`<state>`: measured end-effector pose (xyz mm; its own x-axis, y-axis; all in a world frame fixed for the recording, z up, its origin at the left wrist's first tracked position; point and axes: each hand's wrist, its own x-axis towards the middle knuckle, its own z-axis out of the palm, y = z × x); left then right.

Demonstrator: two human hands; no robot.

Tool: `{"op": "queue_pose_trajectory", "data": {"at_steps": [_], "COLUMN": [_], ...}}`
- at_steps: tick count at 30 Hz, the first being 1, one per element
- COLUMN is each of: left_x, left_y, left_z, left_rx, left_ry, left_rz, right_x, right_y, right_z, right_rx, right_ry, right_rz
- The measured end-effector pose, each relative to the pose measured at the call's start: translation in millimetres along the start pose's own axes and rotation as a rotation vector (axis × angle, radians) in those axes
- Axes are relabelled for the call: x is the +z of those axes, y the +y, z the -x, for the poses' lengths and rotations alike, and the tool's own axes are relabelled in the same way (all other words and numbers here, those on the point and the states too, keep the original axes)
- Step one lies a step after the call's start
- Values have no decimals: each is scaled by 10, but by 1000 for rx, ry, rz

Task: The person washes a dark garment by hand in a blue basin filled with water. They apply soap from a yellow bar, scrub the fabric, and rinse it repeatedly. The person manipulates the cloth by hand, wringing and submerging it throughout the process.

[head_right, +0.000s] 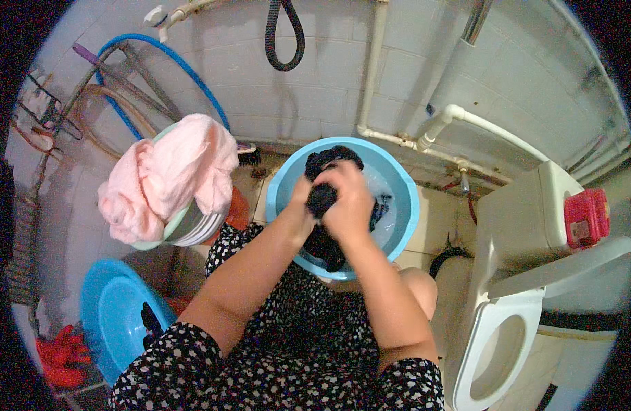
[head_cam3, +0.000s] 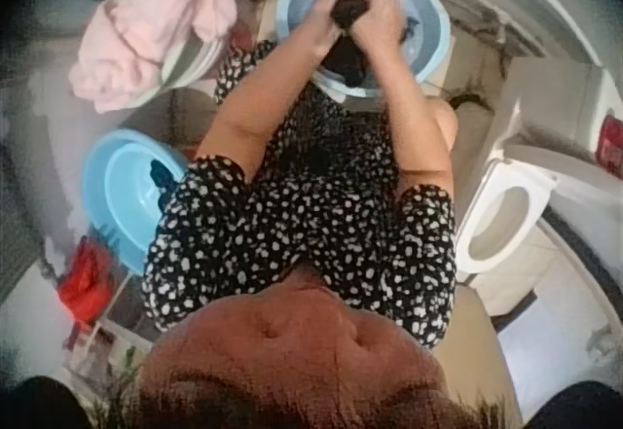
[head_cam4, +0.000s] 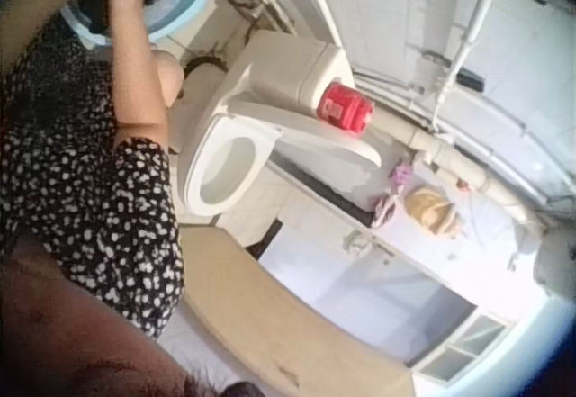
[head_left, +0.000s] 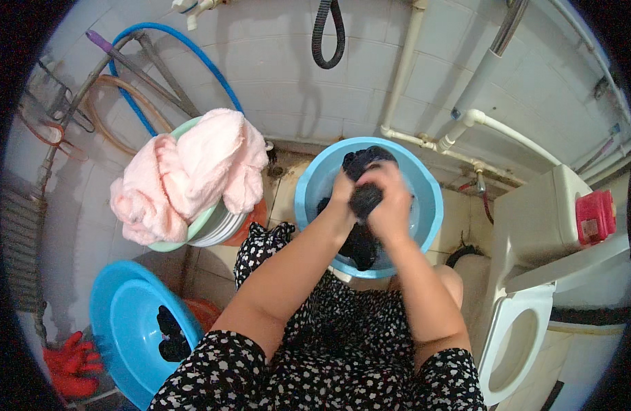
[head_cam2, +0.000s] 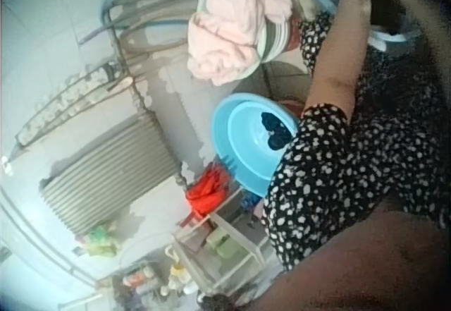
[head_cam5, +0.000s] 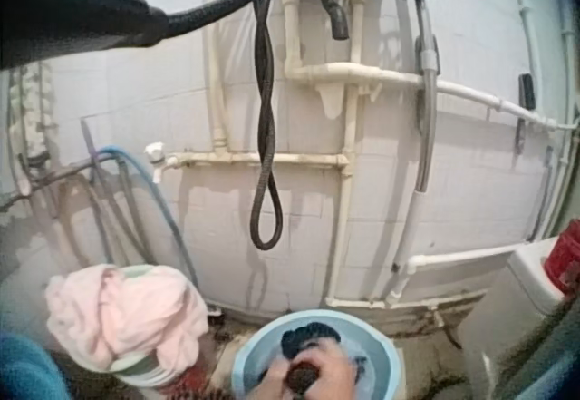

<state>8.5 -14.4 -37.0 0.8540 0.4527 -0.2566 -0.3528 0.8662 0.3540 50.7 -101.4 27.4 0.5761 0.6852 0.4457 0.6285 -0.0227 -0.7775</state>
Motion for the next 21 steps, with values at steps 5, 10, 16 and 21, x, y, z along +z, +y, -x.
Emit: {"op": "queue_pose_trajectory", "data": {"at_steps": [5, 10, 16, 21], "left_x": [272, 325, 482, 605], "left_y": [23, 540, 465, 446], "left_z": [-18, 26, 100, 206], "left_rx": [-67, -1, 19, -81], "left_ry": [232, 166, 138, 58], "left_rz": [-318, 25, -25, -350], "right_x": [-383, -346, -18, -379], "right_y": [835, 607, 576, 671], "right_z": [-346, -174, -72, -326], "right_rx": [878, 759, 581, 603], "right_ry": [-7, -453, -193, 99], "right_rz": [-997, -991, -977, -1099]}}
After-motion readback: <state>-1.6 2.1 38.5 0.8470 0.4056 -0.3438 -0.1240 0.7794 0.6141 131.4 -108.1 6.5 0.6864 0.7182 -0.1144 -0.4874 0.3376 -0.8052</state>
